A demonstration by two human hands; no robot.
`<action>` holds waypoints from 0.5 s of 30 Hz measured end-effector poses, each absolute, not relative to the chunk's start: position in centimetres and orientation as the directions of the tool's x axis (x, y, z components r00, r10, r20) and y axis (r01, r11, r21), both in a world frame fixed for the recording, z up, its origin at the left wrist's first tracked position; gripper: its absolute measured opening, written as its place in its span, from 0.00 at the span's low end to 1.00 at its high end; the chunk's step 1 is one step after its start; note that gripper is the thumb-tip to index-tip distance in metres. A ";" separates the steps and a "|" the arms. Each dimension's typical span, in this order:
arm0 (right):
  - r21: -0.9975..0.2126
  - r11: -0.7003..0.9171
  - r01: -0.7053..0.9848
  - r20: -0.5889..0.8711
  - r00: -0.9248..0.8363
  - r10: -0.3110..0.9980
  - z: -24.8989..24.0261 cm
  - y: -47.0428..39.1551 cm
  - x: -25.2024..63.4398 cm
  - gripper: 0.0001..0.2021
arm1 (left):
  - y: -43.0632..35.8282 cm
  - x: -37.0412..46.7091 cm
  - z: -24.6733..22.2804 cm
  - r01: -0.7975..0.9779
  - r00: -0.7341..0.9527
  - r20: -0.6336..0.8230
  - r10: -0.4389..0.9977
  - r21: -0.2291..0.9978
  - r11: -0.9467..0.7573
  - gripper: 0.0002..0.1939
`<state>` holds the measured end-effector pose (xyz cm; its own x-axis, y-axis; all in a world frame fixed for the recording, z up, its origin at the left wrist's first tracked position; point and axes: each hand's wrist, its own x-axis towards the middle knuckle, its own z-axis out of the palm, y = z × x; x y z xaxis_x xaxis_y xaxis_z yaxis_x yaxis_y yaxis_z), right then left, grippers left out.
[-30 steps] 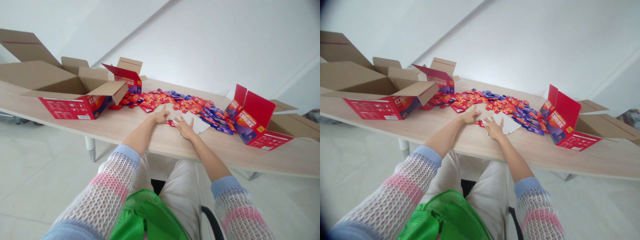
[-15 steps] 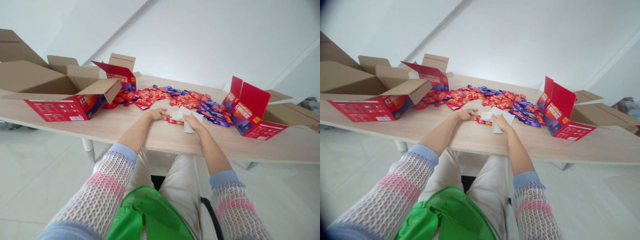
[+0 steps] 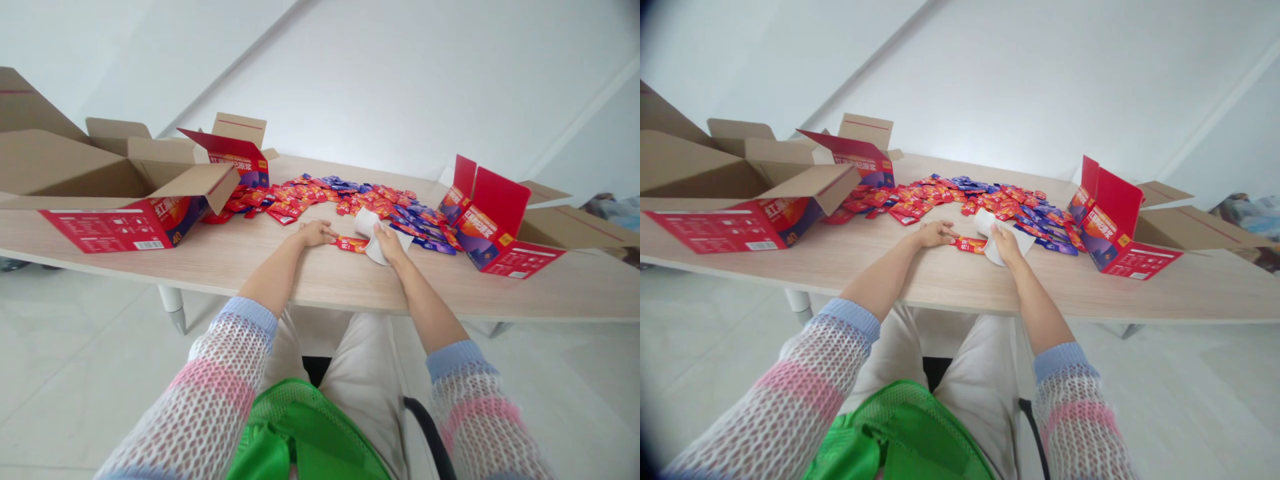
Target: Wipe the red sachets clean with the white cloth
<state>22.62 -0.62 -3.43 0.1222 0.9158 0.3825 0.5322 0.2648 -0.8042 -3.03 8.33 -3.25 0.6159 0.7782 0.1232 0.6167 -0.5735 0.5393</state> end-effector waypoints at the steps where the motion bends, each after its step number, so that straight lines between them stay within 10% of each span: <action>1: -0.780 0.279 0.560 0.374 0.060 0.925 -3.7 -0.6 21.8 0.32 | 8.3 -3.0 -3.4 0.622 0.608 0.131 0.783 0.534 -0.573 0.19; 7: -0.679 0.329 0.656 0.309 -0.151 0.939 -4.4 -0.7 19.7 0.33 | 8.4 -2.7 -3.9 0.658 0.578 0.163 0.800 0.488 -0.574 0.17; 15: -0.664 0.192 0.722 0.398 0.124 0.909 -3.2 -1.0 22.0 0.29 | 8.8 -2.4 -4.1 0.684 0.555 0.161 0.816 0.471 -0.557 0.16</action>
